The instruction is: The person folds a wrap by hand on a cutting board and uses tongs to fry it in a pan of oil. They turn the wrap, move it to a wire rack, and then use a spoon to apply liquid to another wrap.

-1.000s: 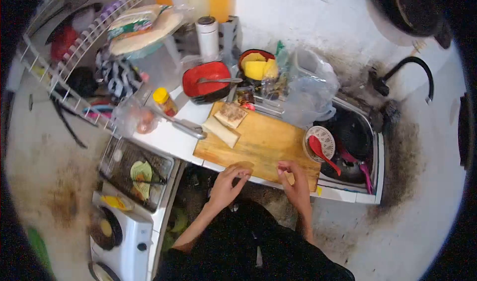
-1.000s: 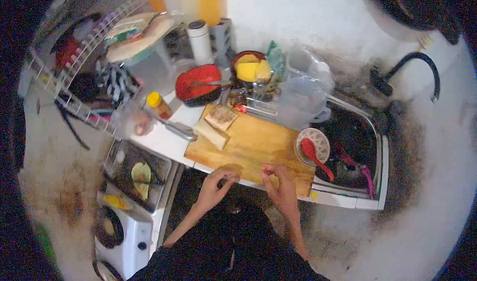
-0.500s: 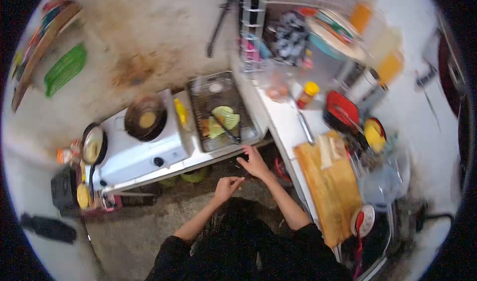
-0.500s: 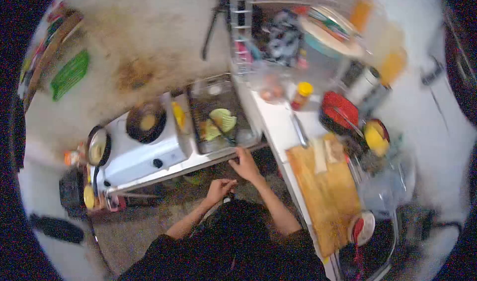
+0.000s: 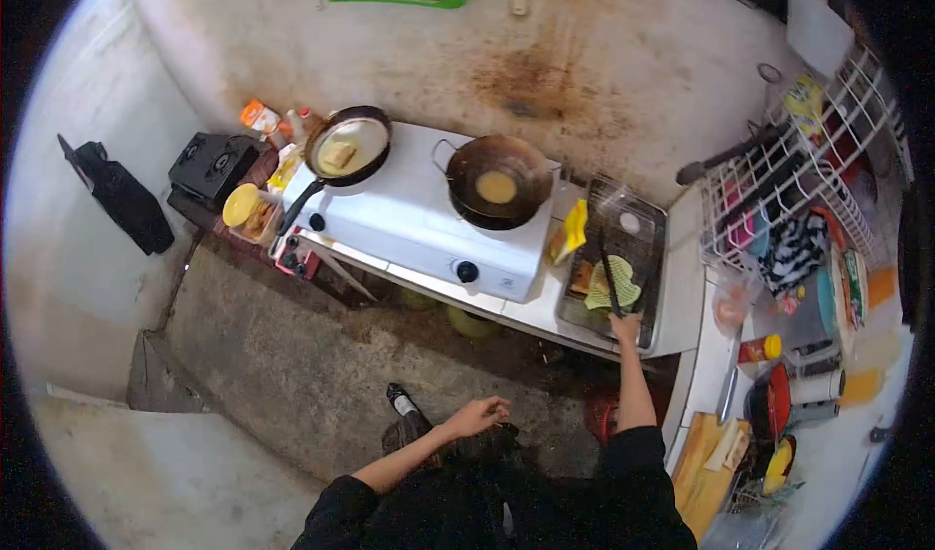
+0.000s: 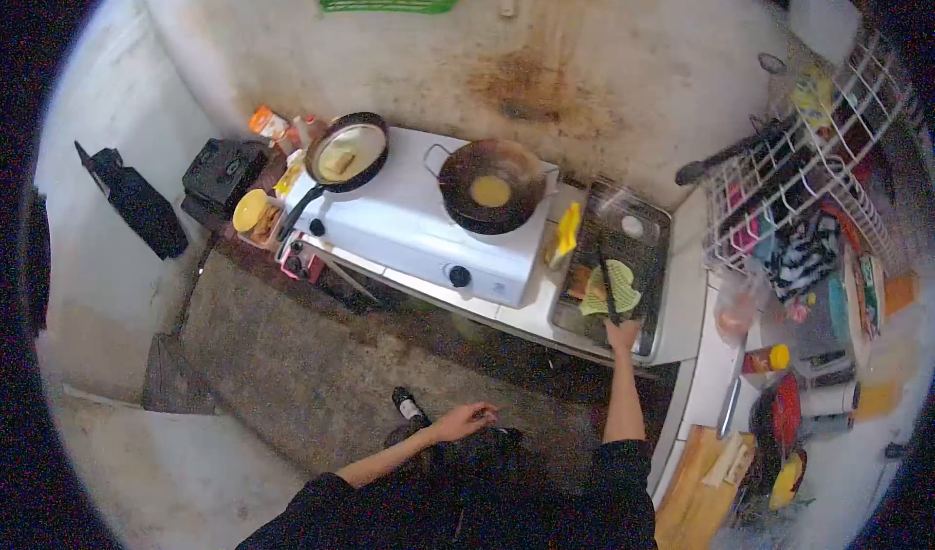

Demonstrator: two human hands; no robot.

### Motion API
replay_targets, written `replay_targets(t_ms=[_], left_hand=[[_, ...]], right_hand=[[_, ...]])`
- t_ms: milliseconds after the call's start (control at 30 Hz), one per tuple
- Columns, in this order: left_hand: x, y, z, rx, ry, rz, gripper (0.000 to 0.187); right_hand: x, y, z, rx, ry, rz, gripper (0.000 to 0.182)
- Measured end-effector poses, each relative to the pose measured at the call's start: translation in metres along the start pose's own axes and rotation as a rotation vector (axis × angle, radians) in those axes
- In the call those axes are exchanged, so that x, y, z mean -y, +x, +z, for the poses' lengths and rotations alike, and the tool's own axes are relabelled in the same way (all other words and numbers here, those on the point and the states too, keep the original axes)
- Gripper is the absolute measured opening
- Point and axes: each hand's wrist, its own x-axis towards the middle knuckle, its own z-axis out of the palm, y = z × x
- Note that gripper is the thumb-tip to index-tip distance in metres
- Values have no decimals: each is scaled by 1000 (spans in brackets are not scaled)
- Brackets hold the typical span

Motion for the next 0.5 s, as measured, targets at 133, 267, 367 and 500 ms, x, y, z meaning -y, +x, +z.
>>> replay_targets(t_ms=[133,267,367,500], left_hand=[[33,-41,-40,-8,-28,-96,34],[59,-91,-94,-135,-131,-134,33],[75,-135,-146,-217,-153,-162,32],[116,-183,-207,-417,-270,-112,28]], right_hand=[[-6,-23,13,-349,108,33,96],[8,-104,21,-603,207,-11,94],[31,-168,40,-760,281,-164,88],[104,-260,63,-716,310,-420,76]])
